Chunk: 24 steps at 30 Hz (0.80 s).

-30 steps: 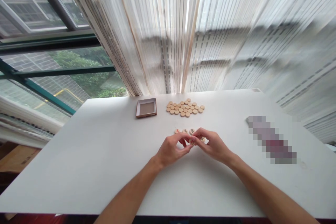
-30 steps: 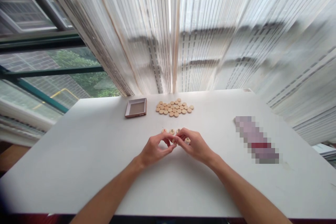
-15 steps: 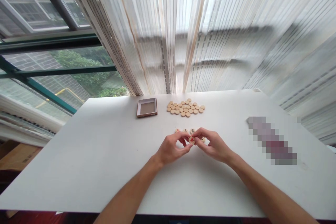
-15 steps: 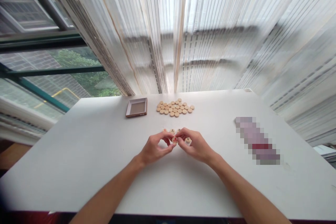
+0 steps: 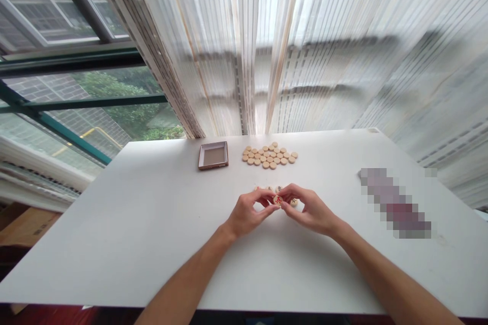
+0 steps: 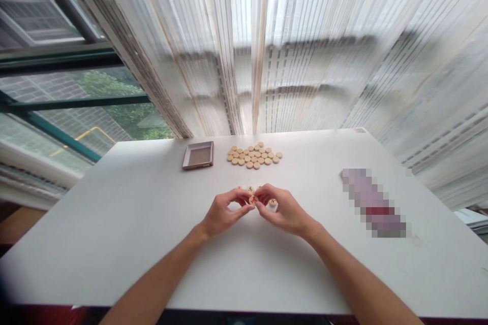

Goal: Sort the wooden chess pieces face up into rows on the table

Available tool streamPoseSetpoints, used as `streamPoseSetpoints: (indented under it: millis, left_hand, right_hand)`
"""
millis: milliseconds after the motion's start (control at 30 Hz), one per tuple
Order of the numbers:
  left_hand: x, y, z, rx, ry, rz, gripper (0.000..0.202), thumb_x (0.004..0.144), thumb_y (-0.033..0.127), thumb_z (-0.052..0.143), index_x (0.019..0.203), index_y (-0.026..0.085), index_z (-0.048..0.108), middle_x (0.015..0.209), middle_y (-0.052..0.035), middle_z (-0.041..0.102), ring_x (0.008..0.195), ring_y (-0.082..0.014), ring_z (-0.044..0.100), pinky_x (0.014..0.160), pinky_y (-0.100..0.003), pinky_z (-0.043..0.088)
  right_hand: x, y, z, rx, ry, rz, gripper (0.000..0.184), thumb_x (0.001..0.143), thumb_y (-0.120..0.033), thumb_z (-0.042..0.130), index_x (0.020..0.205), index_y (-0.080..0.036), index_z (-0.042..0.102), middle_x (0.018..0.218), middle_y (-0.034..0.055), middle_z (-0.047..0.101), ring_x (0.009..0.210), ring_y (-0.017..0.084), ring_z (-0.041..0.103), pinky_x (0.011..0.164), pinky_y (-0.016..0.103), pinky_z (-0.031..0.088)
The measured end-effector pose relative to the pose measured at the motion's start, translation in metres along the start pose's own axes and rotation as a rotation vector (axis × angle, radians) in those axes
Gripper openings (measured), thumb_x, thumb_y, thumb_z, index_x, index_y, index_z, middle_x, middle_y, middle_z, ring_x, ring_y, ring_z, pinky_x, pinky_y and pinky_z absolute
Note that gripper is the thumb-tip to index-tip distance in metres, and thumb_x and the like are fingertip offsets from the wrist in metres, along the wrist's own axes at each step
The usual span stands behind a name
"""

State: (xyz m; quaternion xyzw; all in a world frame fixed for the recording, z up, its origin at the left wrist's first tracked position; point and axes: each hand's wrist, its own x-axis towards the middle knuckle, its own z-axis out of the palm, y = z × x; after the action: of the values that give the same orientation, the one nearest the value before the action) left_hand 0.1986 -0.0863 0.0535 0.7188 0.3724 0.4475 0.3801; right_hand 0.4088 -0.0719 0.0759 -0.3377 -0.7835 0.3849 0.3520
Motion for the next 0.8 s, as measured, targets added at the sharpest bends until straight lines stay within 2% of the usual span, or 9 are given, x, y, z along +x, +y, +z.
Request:
streamPoseSetpoints:
  millis: [400,600,800]
  left_hand:
    - [-0.0013,0.0003,0.0042,-0.026,0.007,0.067,0.024,0.085,0.027,0.072,0.106,0.015,0.070,0.099,-0.0073,0.075,0.078,-0.0150,0.071,0.077,-0.030,0.061]
    - [-0.0022,0.0016,0.0056,0.016,0.003,0.082,0.025,0.084,0.025,0.073,0.107,0.016,0.068,0.095,-0.0053,0.075,0.073,-0.0128,0.069,0.075,-0.028,0.061]
    - [-0.0021,0.0019,0.0053,0.083,0.015,0.065,0.025,0.084,0.027,0.073,0.106,0.019,0.068,0.098,-0.0044,0.075,0.072,-0.0126,0.069,0.074,-0.028,0.061]
  right_hand:
    - [0.0000,0.0034,0.0032,0.005,0.025,0.069,0.019,0.091,-0.039,0.064,0.093,-0.021,0.067,0.082,0.0025,0.073,0.071,0.015,0.066,0.066,0.026,0.054]
    - [-0.0006,0.0061,0.0041,-0.036,0.039,0.089,0.025,0.094,-0.044,0.059,0.091,-0.021,0.068,0.078,0.0029,0.073,0.068,0.015,0.066,0.054,0.022,0.049]
    - [-0.0008,0.0056,0.0041,-0.053,0.039,0.085,0.024,0.096,-0.043,0.055,0.091,-0.022,0.067,0.080,0.0033,0.074,0.069,0.016,0.067,0.054,0.024,0.049]
